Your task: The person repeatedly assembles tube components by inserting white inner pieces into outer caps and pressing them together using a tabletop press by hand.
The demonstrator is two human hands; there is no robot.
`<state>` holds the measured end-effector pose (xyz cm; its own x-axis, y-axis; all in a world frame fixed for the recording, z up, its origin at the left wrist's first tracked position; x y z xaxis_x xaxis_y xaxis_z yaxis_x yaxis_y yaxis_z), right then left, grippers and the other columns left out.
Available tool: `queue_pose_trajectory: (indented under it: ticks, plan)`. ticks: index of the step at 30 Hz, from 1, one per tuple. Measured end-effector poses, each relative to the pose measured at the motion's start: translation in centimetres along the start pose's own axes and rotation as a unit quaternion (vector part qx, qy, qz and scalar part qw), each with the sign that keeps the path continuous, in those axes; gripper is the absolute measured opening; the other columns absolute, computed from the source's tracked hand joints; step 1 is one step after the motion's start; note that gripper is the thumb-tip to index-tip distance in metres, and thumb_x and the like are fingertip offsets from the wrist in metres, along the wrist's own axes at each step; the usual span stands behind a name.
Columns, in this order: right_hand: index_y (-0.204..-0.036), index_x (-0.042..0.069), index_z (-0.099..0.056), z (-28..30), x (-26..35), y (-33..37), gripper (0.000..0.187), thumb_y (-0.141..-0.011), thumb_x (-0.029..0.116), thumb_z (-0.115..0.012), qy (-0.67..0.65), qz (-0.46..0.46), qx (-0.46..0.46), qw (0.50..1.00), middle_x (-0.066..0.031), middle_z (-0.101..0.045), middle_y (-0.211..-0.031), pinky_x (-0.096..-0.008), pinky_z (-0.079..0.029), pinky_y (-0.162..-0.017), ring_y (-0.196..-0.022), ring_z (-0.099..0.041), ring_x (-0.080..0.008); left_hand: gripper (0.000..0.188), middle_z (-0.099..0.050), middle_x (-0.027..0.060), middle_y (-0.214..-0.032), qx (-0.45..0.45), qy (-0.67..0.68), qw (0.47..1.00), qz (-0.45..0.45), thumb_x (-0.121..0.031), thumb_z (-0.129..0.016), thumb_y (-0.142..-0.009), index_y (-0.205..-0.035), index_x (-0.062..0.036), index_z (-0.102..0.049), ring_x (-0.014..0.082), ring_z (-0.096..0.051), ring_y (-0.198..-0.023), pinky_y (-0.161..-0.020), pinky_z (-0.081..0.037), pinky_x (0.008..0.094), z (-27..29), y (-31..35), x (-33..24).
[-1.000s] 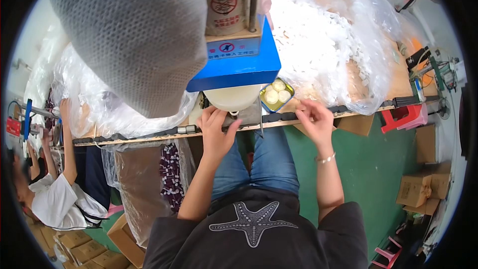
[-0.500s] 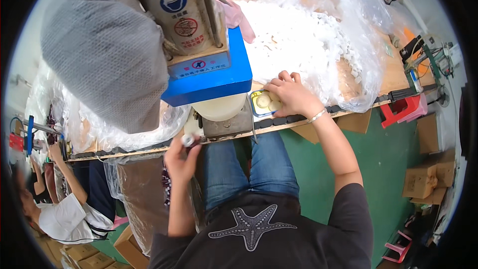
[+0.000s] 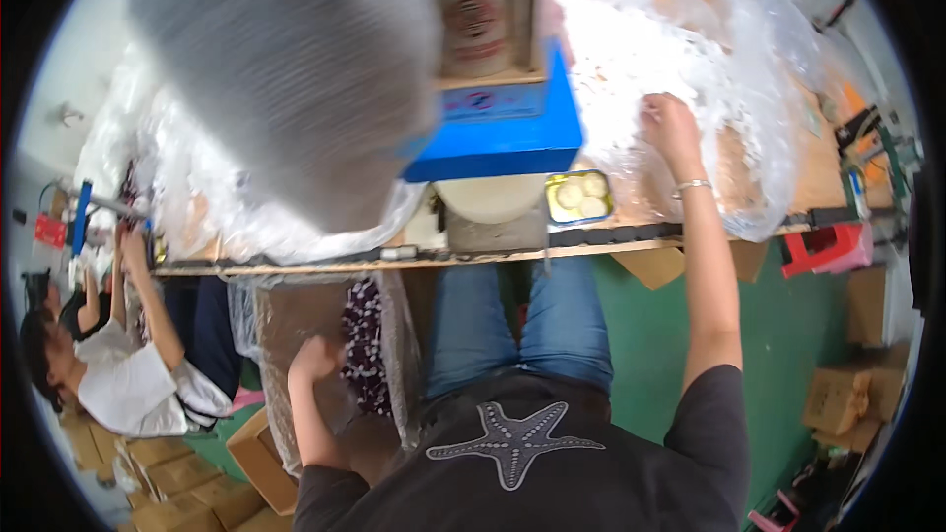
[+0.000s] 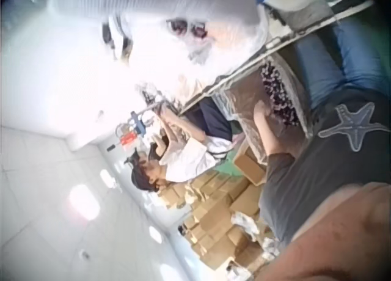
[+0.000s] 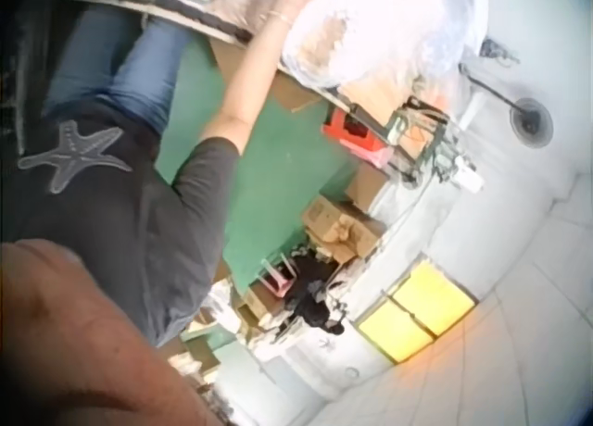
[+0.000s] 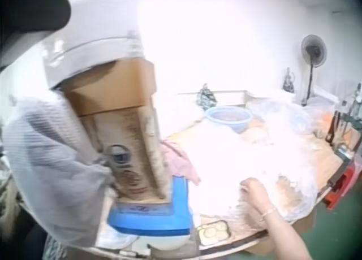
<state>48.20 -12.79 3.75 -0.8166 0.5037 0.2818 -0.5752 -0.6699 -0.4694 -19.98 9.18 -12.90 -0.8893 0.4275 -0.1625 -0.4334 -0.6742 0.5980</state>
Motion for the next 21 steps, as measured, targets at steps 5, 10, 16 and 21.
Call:
queue_pose_trajectory:
  ticks: [5, 10, 16, 21]
  plan:
    - [-0.088, 0.006, -0.067, 1.4, 1.9, 0.4, 0.012, -0.077, 0.009, -0.063, 0.131, -0.005, -0.019, 0.991, -0.0104, -0.067, -0.087, -0.0434, -0.053, -0.07, -0.084, -0.065, -0.0313, 0.014, -0.069, 0.0055, -0.078, -0.23, 0.248, 0.905, -0.259, -0.012, -0.064, -0.089, -0.09, -0.0003, -0.071, 0.0092, -0.058, -0.067, -0.061, -0.047, 0.0253, 17.7, 1.8, -16.8]
    - [-0.091, 0.004, -0.067, 3.5, 5.5, 1.9, 0.012, -0.083, 0.013, -0.066, -0.103, 0.007, -0.078, 0.992, -0.0087, -0.065, -0.078, -0.0332, -0.05, -0.062, -0.068, -0.062, -0.0196, 0.031, -0.068, 0.0181, -0.083, -0.583, 0.16, 0.774, -0.188, -0.023, -0.069, -0.083, -0.105, -0.001, -0.065, 0.0339, -0.065, -0.074, -0.068, -0.05, 0.0422, 26.9, -12.0, -16.2]
    - [-0.092, 0.001, -0.068, 2.0, 18.6, 9.0, 0.011, -0.084, 0.009, -0.069, -0.429, 0.055, 0.124, 0.893, -0.0051, -0.062, -0.072, -0.0266, -0.045, -0.056, -0.06, -0.053, -0.0091, 0.035, -0.067, 0.0225, -0.085, -0.539, 0.162, 0.817, -0.128, -0.022, -0.071, -0.078, -0.105, -0.0019, -0.063, 0.0395, -0.065, -0.082, -0.074, -0.049, 0.047, 26.5, -18.5, -16.1]
    - [-0.091, -0.001, -0.063, -0.5, 22.3, 10.2, 0.015, -0.084, 0.011, -0.068, -0.38, 0.091, 0.237, 0.89, -0.0147, -0.057, -0.074, -0.0383, -0.047, -0.06, -0.065, -0.058, -0.0297, 0.028, -0.065, 0.0157, -0.09, -0.581, 0.229, 0.758, -0.19, -0.018, -0.072, -0.076, -0.095, -0.0015, -0.06, 0.0315, -0.062, -0.083, -0.073, -0.048, 0.0388, 24.3, -14.5, -16.1]
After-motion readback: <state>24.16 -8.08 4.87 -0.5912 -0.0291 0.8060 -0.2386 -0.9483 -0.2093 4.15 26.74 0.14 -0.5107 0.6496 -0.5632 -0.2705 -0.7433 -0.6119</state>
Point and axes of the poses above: each hand's wrist, its own y-axis away from the middle knuckle, its own z-axis out of the back of the hand, x = y × z, the point moved 6 cm from there along -y, towards the middle knuckle
